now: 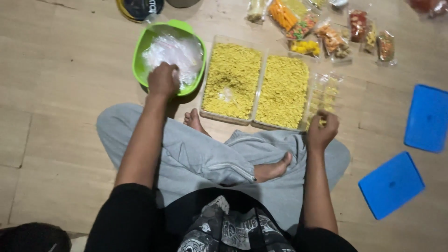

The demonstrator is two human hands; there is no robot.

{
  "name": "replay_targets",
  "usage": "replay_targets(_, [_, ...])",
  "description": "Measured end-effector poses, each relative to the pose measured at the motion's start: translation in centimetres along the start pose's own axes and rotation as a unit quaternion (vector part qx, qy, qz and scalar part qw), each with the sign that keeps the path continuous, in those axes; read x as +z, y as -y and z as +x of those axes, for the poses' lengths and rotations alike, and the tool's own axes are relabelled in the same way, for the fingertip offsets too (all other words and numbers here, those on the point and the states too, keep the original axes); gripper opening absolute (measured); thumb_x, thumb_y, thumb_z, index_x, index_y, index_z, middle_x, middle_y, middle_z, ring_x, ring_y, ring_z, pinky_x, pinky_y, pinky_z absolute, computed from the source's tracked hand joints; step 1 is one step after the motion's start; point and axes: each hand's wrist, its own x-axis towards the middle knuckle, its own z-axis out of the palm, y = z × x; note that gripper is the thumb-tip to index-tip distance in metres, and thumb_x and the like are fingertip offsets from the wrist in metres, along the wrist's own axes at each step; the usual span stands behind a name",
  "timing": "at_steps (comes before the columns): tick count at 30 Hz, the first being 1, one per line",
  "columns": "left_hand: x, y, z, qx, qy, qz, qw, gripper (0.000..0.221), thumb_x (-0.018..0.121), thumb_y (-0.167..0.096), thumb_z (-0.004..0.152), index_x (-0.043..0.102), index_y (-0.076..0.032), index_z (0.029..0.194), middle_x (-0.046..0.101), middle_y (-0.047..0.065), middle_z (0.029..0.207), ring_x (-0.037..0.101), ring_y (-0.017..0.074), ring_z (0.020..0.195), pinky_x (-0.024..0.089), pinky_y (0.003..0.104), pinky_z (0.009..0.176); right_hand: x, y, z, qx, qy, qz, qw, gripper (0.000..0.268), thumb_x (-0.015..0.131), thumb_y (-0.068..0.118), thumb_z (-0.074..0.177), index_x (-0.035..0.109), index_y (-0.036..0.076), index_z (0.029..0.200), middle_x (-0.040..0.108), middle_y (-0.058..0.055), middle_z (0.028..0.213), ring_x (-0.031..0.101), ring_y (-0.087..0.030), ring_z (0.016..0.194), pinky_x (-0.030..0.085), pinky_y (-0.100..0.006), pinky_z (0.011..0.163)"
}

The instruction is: Packing small yellow snack noodles into individual plastic bags while sitting on the floor.

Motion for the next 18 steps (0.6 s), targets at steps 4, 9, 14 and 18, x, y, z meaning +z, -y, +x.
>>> replay_targets(4, [0.2,-1.8,-0.6,0.008,0.009,0.004,1.000,0.035,0.081,-0.019,0.083,0.076,-0.020,0.117,0.066,0.010,0.102,0.071,0.0369,0.097,0.056,0.054,0.082,0.3,2.6,-0.4,-0.069,0.014,0.006,0.997,0.017,0.068,-0.003,0.090,0.073,0.006,0.103,0.065,-0.007,0.096,0.062,-0.029,0.093,0.050,-0.040,0.086])
replay_targets(9, [-2.6,-4.4,-1.4,-0.003,-0.009,0.016,1.000,0.062,0.087,-0.015,0.083,0.062,-0.009,0.139,0.055,0.021,0.123,0.059,0.0459,0.113,0.053,0.061,0.088,0.6,3.0,-0.5,-0.090,0.018,0.018,0.996,0.015,0.070,-0.004,0.089,0.074,0.005,0.100,0.067,-0.009,0.090,0.064,-0.029,0.086,0.051,-0.037,0.077])
replay_targets(14, [1.1,-1.8,-0.3,0.051,-0.097,0.005,0.994,0.030,0.079,-0.008,0.083,0.071,-0.007,0.112,0.061,0.014,0.097,0.069,0.0406,0.087,0.057,0.055,0.071,0.6,3.4,-0.3,-0.066,0.021,0.022,0.997,0.015,0.068,-0.005,0.092,0.075,0.005,0.101,0.067,-0.010,0.089,0.065,-0.030,0.085,0.052,-0.039,0.075])
replay_targets(18, [0.9,-1.6,-0.5,0.029,-0.140,0.000,0.990,0.016,0.077,-0.011,0.085,0.076,-0.013,0.100,0.066,0.006,0.081,0.073,0.0312,0.073,0.059,0.049,0.061,0.8,3.1,-0.4,-0.051,0.031,0.023,0.998,0.017,0.067,-0.006,0.093,0.075,0.006,0.102,0.067,-0.008,0.090,0.065,-0.030,0.087,0.053,-0.040,0.076])
